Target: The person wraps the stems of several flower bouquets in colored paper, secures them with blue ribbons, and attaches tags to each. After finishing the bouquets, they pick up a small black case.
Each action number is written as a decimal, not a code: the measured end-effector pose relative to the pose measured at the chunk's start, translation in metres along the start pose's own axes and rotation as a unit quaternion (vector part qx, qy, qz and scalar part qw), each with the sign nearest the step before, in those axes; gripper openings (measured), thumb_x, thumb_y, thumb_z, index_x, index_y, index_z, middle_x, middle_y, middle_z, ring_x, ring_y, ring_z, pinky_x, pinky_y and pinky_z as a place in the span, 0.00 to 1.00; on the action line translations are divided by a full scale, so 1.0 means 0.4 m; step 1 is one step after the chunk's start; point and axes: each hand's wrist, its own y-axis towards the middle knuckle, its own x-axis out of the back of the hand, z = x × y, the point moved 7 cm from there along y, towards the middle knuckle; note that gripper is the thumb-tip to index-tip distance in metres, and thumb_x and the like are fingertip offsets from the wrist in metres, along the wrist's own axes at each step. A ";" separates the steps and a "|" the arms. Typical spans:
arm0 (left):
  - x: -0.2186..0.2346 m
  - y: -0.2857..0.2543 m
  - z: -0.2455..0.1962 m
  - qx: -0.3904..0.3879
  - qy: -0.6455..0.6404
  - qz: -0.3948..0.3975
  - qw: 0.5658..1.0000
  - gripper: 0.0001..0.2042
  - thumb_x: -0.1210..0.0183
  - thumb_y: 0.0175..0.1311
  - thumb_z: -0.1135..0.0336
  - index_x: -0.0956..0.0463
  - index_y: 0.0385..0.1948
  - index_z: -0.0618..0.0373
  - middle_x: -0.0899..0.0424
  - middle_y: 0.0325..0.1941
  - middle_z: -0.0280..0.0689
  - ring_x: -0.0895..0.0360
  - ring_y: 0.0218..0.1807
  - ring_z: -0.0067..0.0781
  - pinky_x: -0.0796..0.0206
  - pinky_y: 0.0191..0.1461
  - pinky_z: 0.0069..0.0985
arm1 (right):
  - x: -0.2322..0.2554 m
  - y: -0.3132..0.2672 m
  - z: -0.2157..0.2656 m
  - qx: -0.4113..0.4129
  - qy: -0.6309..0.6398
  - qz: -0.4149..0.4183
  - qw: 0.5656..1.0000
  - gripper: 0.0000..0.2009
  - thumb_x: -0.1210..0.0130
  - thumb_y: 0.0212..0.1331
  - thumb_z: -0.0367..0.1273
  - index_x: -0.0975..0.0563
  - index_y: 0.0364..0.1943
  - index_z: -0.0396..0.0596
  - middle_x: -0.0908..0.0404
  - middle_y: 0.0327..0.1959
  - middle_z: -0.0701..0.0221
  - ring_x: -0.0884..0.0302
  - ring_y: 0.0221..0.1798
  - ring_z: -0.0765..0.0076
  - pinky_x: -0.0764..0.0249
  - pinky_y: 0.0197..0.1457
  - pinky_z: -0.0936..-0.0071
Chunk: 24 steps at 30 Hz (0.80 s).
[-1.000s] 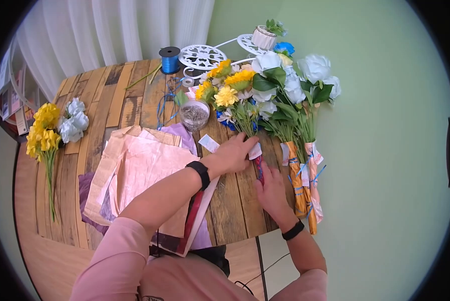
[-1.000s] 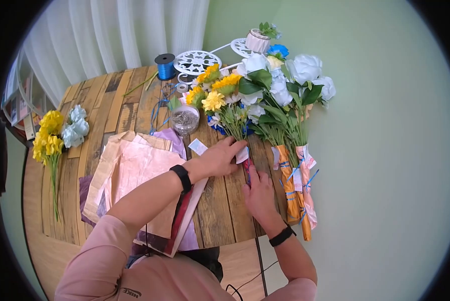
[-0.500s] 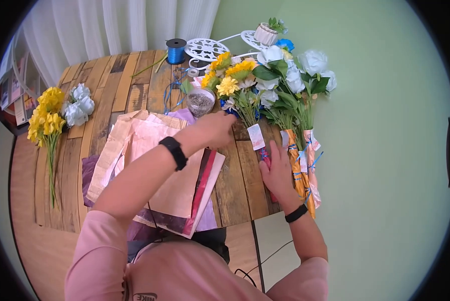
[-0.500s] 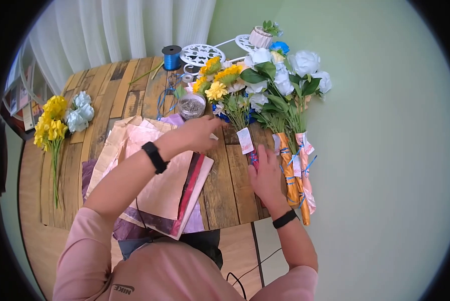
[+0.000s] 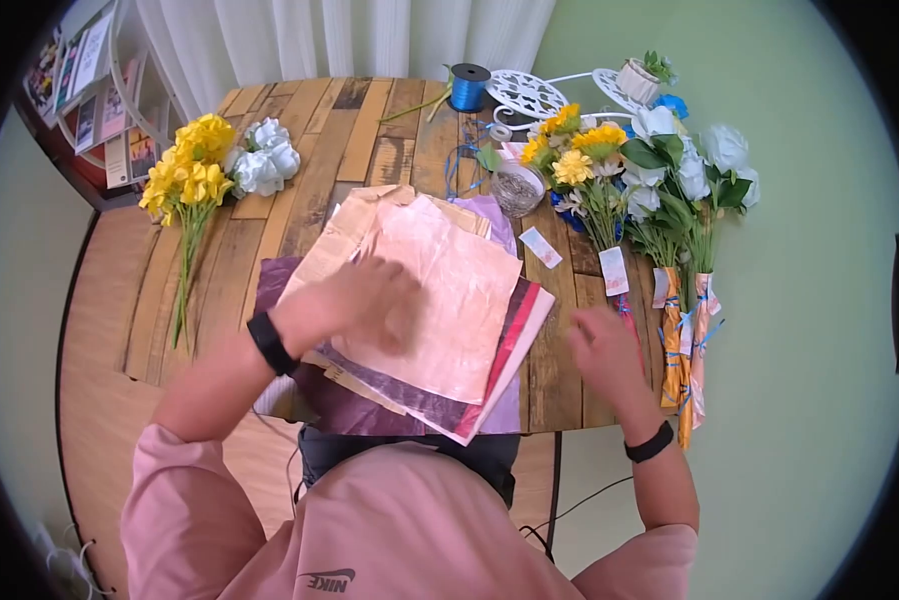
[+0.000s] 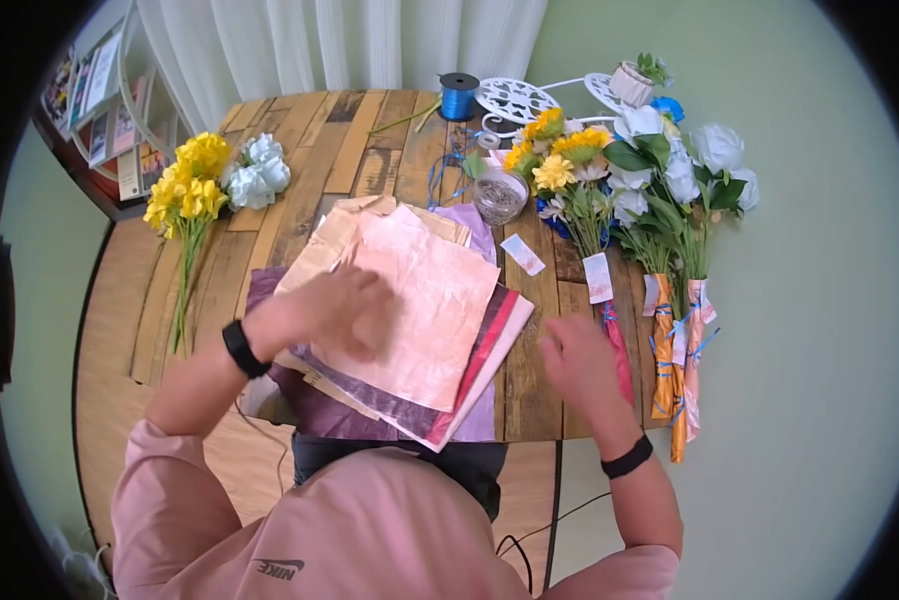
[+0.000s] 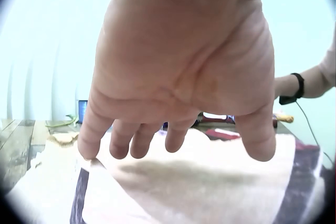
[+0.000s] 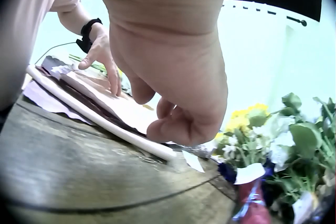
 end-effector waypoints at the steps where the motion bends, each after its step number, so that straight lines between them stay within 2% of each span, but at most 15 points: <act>1: -0.012 -0.026 -0.016 0.035 0.029 0.004 0.999 0.40 0.30 0.40 0.50 0.33 0.59 0.54 0.30 0.59 0.48 0.34 0.62 0.52 0.37 0.62 0.45 | -0.028 -0.004 0.024 0.000 0.002 -0.005 1.000 0.20 0.42 0.55 0.32 0.25 0.52 0.40 0.20 0.43 0.56 0.25 0.51 0.46 0.30 0.57 0.57; 2: -0.024 -0.049 -0.024 0.070 0.057 0.008 0.996 0.42 0.29 0.36 0.48 0.34 0.59 0.53 0.32 0.60 0.46 0.36 0.64 0.52 0.38 0.62 0.48 | -0.075 -0.009 0.035 -0.015 0.037 0.025 0.999 0.20 0.43 0.56 0.33 0.26 0.53 0.39 0.21 0.45 0.54 0.26 0.53 0.45 0.30 0.57 0.57; 3: -0.046 -0.062 -0.025 0.068 0.062 0.008 0.996 0.42 0.29 0.36 0.48 0.34 0.59 0.53 0.32 0.60 0.46 0.36 0.64 0.52 0.38 0.62 0.48 | -0.111 -0.010 0.049 -0.029 0.071 0.055 0.996 0.21 0.43 0.57 0.34 0.27 0.54 0.39 0.23 0.47 0.53 0.26 0.54 0.43 0.30 0.58 0.57; 5: -0.060 -0.079 -0.020 0.070 0.118 -0.062 0.989 0.43 0.28 0.32 0.48 0.33 0.58 0.51 0.32 0.58 0.43 0.36 0.63 0.50 0.40 0.61 0.50 | -0.135 -0.004 0.095 -0.021 0.072 0.056 0.996 0.22 0.43 0.58 0.34 0.29 0.56 0.38 0.25 0.50 0.51 0.27 0.55 0.42 0.30 0.59 0.57; 7: -0.074 -0.091 -0.015 0.071 0.120 -0.065 0.988 0.44 0.28 0.32 0.47 0.33 0.59 0.50 0.33 0.59 0.44 0.36 0.63 0.50 0.40 0.60 0.50 | -0.149 0.009 0.125 -0.012 0.073 0.057 0.996 0.24 0.44 0.58 0.35 0.30 0.57 0.37 0.27 0.53 0.49 0.28 0.56 0.41 0.31 0.59 0.56; 9: -0.076 -0.105 -0.017 0.057 0.119 -0.088 0.987 0.46 0.27 0.31 0.45 0.34 0.61 0.48 0.34 0.60 0.45 0.38 0.64 0.52 0.41 0.62 0.50 | -0.163 0.031 0.136 -0.015 0.143 0.055 0.988 0.24 0.43 0.58 0.34 0.31 0.58 0.37 0.30 0.56 0.48 0.30 0.58 0.41 0.32 0.62 0.57; 10: -0.076 -0.113 -0.015 0.057 0.123 -0.090 0.987 0.46 0.27 0.31 0.45 0.34 0.61 0.48 0.34 0.60 0.45 0.38 0.64 0.52 0.41 0.62 0.50 | -0.176 0.039 0.131 -0.013 0.144 0.051 0.988 0.24 0.43 0.58 0.34 0.31 0.58 0.37 0.30 0.56 0.48 0.30 0.58 0.41 0.32 0.62 0.57; 12: -0.075 -0.124 -0.011 0.026 0.087 -0.088 0.992 0.48 0.26 0.30 0.45 0.35 0.62 0.48 0.35 0.63 0.47 0.40 0.66 0.55 0.43 0.65 0.51 | -0.191 0.063 0.127 0.052 0.137 -0.005 0.989 0.23 0.44 0.56 0.29 0.29 0.57 0.38 0.27 0.51 0.54 0.28 0.54 0.49 0.30 0.58 0.63; 16: -0.070 -0.144 0.014 -0.014 0.067 -0.115 0.991 0.47 0.26 0.31 0.47 0.35 0.62 0.48 0.36 0.64 0.47 0.38 0.65 0.54 0.43 0.64 0.50 | -0.180 0.083 0.129 0.086 0.134 -0.061 0.985 0.21 0.46 0.54 0.24 0.29 0.56 0.39 0.29 0.52 0.56 0.28 0.53 0.54 0.29 0.56 0.66; 18: -0.063 -0.155 0.027 -0.009 0.054 -0.124 0.991 0.43 0.26 0.34 0.51 0.32 0.60 0.51 0.35 0.65 0.47 0.39 0.66 0.54 0.42 0.65 0.48 | -0.154 0.092 0.123 0.041 0.162 -0.075 0.983 0.21 0.49 0.53 0.18 0.28 0.55 0.40 0.30 0.53 0.61 0.28 0.54 0.64 0.28 0.54 0.72; 19: -0.067 -0.156 0.041 -0.008 0.046 -0.125 0.991 0.43 0.26 0.34 0.51 0.32 0.60 0.51 0.35 0.65 0.47 0.39 0.66 0.54 0.42 0.65 0.48 | -0.157 0.099 0.118 0.039 0.157 -0.069 0.984 0.21 0.49 0.53 0.18 0.28 0.55 0.40 0.30 0.53 0.61 0.28 0.54 0.64 0.28 0.54 0.72; 21: -0.069 -0.161 0.056 -0.063 -0.053 -0.123 0.989 0.37 0.28 0.40 0.53 0.29 0.57 0.54 0.31 0.62 0.48 0.37 0.66 0.53 0.42 0.67 0.43 | -0.165 0.110 0.083 -0.014 0.314 -0.091 0.945 0.23 0.51 0.53 0.14 0.29 0.56 0.41 0.30 0.53 0.66 0.29 0.55 0.72 0.29 0.54 0.78; 22: -0.054 -0.173 0.052 -0.085 -0.058 -0.161 0.982 0.23 0.32 0.50 0.59 0.23 0.49 0.58 0.25 0.56 0.49 0.31 0.60 0.50 0.38 0.64 0.39 | -0.161 0.113 0.080 -0.016 0.327 -0.109 0.939 0.22 0.49 0.51 0.15 0.27 0.54 0.40 0.30 0.52 0.64 0.29 0.47 0.71 0.28 0.47 0.78; 23: -0.055 -0.177 0.063 -0.085 -0.060 -0.163 0.981 0.23 0.32 0.50 0.59 0.23 0.49 0.58 0.25 0.56 0.49 0.31 0.60 0.50 0.38 0.64 0.39 | -0.162 0.117 0.076 -0.015 0.324 -0.107 0.940 0.22 0.49 0.51 0.15 0.27 0.54 0.40 0.30 0.52 0.64 0.29 0.47 0.71 0.28 0.47 0.78; 24: -0.053 -0.183 0.081 -0.090 -0.134 -0.170 0.972 0.18 0.35 0.54 0.63 0.22 0.46 0.59 0.24 0.54 0.49 0.27 0.56 0.48 0.34 0.60 0.37 | -0.167 0.121 0.064 -0.030 0.331 -0.104 0.937 0.23 0.49 0.50 0.15 0.27 0.54 0.40 0.30 0.51 0.66 0.29 0.45 0.73 0.28 0.46 0.78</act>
